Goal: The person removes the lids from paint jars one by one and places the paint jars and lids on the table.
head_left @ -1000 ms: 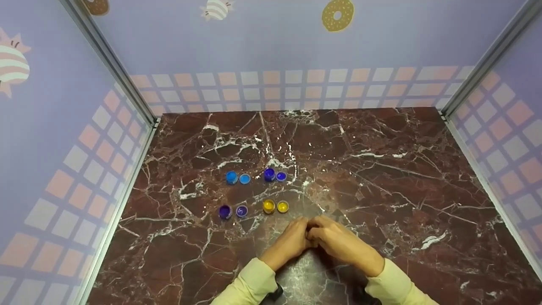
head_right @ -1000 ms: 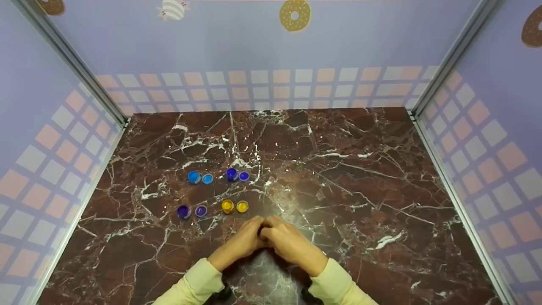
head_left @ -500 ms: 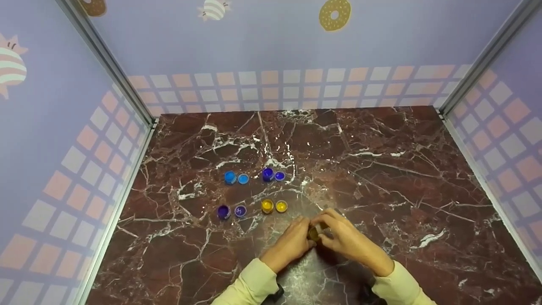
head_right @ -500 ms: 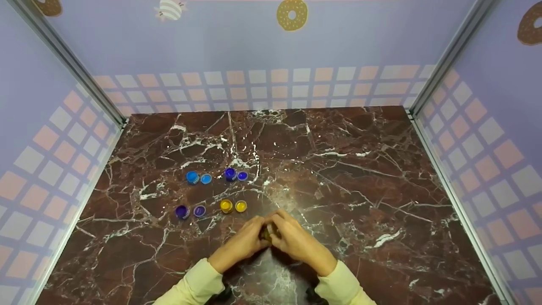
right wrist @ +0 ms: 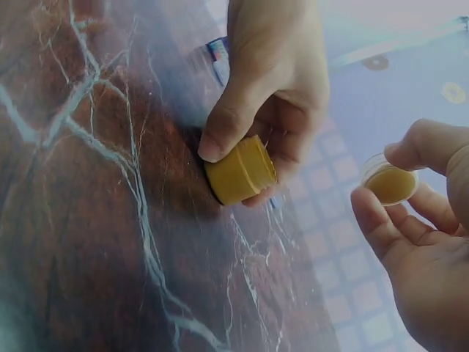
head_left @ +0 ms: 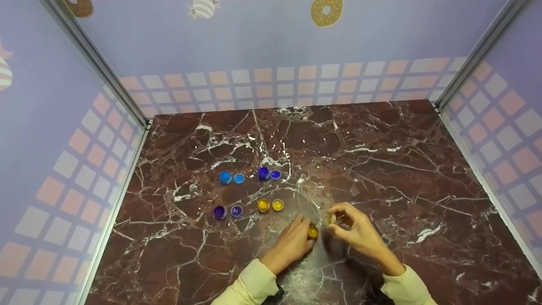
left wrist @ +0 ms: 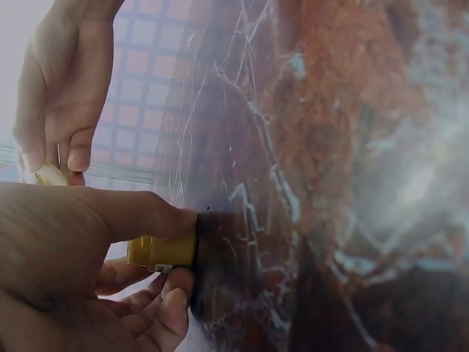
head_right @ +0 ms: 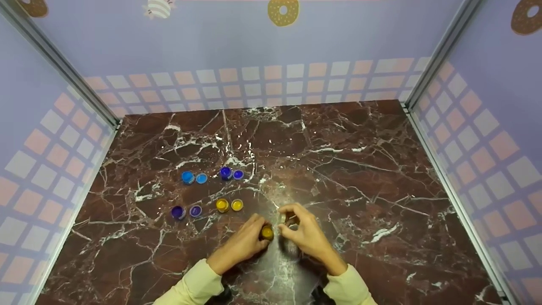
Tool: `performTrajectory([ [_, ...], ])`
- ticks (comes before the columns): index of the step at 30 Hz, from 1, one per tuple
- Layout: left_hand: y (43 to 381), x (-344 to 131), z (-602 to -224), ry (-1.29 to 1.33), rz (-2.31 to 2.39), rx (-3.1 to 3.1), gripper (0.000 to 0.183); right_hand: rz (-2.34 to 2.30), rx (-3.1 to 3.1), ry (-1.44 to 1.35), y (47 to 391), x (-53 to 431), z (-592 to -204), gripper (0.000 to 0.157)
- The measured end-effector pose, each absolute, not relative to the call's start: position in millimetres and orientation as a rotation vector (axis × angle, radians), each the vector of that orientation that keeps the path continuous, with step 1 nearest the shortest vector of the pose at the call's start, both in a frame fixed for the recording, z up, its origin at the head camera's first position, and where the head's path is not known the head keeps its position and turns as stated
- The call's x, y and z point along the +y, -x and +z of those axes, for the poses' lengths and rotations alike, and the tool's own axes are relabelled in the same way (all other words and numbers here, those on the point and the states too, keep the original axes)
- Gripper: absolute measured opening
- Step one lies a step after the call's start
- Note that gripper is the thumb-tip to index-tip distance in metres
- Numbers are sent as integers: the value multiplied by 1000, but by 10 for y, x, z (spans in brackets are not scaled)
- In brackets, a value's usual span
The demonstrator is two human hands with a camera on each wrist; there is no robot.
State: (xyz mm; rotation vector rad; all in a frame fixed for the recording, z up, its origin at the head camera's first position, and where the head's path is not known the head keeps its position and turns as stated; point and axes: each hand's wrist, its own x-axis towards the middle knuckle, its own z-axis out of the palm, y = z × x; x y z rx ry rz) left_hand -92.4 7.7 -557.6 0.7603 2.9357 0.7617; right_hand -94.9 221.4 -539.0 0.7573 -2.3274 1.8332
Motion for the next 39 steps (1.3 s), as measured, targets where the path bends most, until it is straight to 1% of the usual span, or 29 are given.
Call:
performTrajectory([
  [4, 940, 93, -5569, -753, 786, 2925, 31, 1921, -2324, -686, 935, 2280, -5416, 40],
  [13, 1018, 142, -5562, -689, 831, 2862, 29, 1944, -2338, -669, 927, 2370, -5447, 49],
  [20, 1152, 188, -5562, -679, 871, 2852, 30, 1921, -2389, -631, 901, 2427, -5444, 54],
  [24, 1230, 214, -5545, -660, 907, 2833, 31, 1802, -2456, -640, 902, 2466, -5465, 55],
  [29, 1328, 231, -5523, -637, 901, 2846, 30, 1627, -2547, -615, 906, 2468, -5471, 51],
  [32, 1397, 246, -5509, -604, 914, 2846, 29, 1580, -2577, -585, 879, 2429, -5367, 48],
  [36, 1488, 268, -5485, -554, 944, 2831, 27, 1538, -2573, -611, 835, 2382, -5216, 39],
  [39, 1561, 281, -5464, -501, 923, 2820, 25, 1523, -2568, -614, 855, 2393, -5267, 34],
])
